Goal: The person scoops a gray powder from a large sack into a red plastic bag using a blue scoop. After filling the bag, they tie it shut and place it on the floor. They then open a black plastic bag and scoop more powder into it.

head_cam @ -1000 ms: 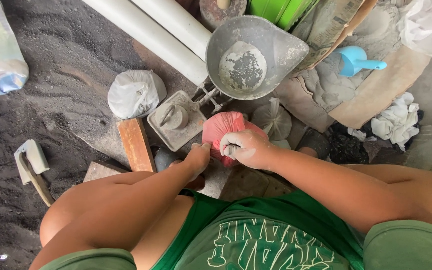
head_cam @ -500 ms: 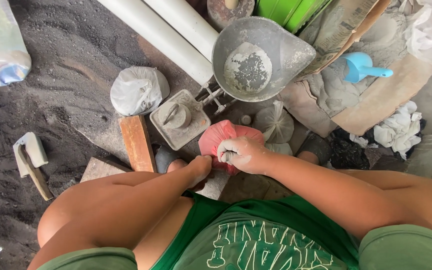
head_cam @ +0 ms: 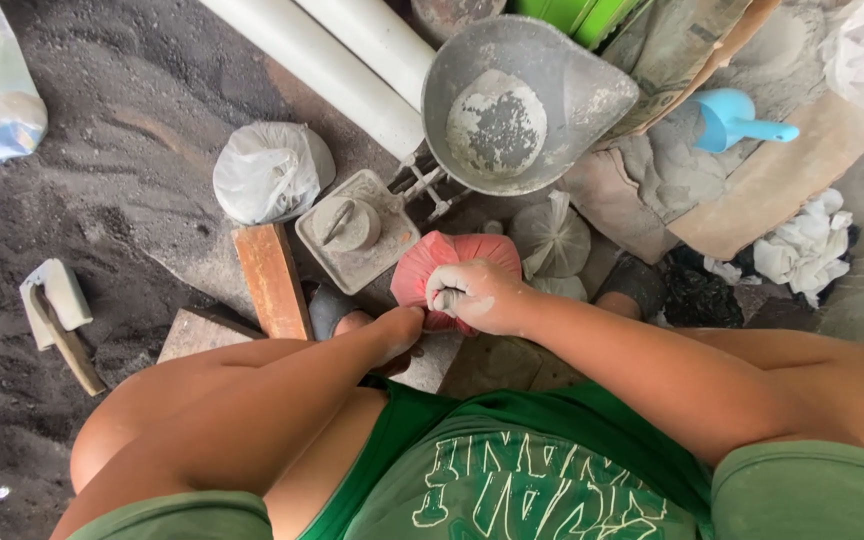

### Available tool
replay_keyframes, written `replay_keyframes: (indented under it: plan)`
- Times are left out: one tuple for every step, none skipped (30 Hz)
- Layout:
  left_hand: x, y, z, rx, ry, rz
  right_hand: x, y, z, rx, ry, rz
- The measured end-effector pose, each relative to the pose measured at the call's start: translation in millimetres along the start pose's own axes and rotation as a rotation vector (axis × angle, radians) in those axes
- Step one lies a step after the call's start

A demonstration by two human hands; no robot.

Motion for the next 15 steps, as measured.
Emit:
replay_keyframes:
  plan:
    - [1.6,-2.2,-0.5,-0.011,-0.005,0.002,1.4,-0.3,1.4,0.007,-0.005,-0.008]
    - [2.8,-3.8,-1.1,0.0,0.005,0.026,2.2,-0.8,2.9,0.005,0.006,0.001]
    - [1.0,-1.5,-3.3,0.019,0.019,0.047,0.8,-1.3,1.4,-0.003,0.022,0.015]
    - [-3.4,4.1,11.0,0.015,0.018,0.047,1.2,-1.5,2.3,-0.002,0.021,0.011]
    - [-6.6,11.2,25.2,0.043,0.017,-0.005,1.1,-1.3,4.3,0.01,0.024,0.005]
    - [-9.6,18.4,39.6,0.071,0.015,-0.057,0.8,-1.2,6.5,0.021,0.027,-0.001]
    - [-10.2,20.3,47.7,0.068,0.012,-0.058,0.1,-0.6,8.7,0.025,0.028,-0.004]
    - [-10.7,22.8,56.1,0.084,0.01,-0.13,-0.7,-0.3,10.9,0.024,0.029,0.014]
    - [-11.9,26.8,63.6,0.104,0.01,-0.202,-2.5,0.3,12.1,0.02,0.031,0.035]
    - [-12.5,28.5,66.5,0.105,0.009,-0.204,-2.7,-0.6,13.7,0.021,0.033,0.034]
    - [-11.4,30.3,70.1,0.132,0.007,-0.309,-3.4,-1.6,16.3,0.026,0.054,0.021]
    - [-10.3,32.2,73.8,0.16,0.005,-0.414,-4.2,-2.8,18.7,0.031,0.076,0.007]
    - [-9.0,21.0,43.3,0.161,0.007,-0.413,-6.8,-2.4,19.6,0.028,0.075,0.008]
    - [-7.8,11.4,13.2,0.214,0.041,-0.509,-9.8,-1.8,20.5,0.037,0.088,-0.016]
    - [-6.0,-0.1,-16.2,0.263,0.074,-0.603,-11.6,-1.0,22.1,0.047,0.1,-0.043]
Point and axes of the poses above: each hand's wrist, its own z-axis away from the middle knuckle, its own x-axis out of the palm, y = z × x, the point moved 3 cm from there along -z, towards the middle knuckle, and after that the axes turned 3 degrees about -x, right-handed, at the moved point
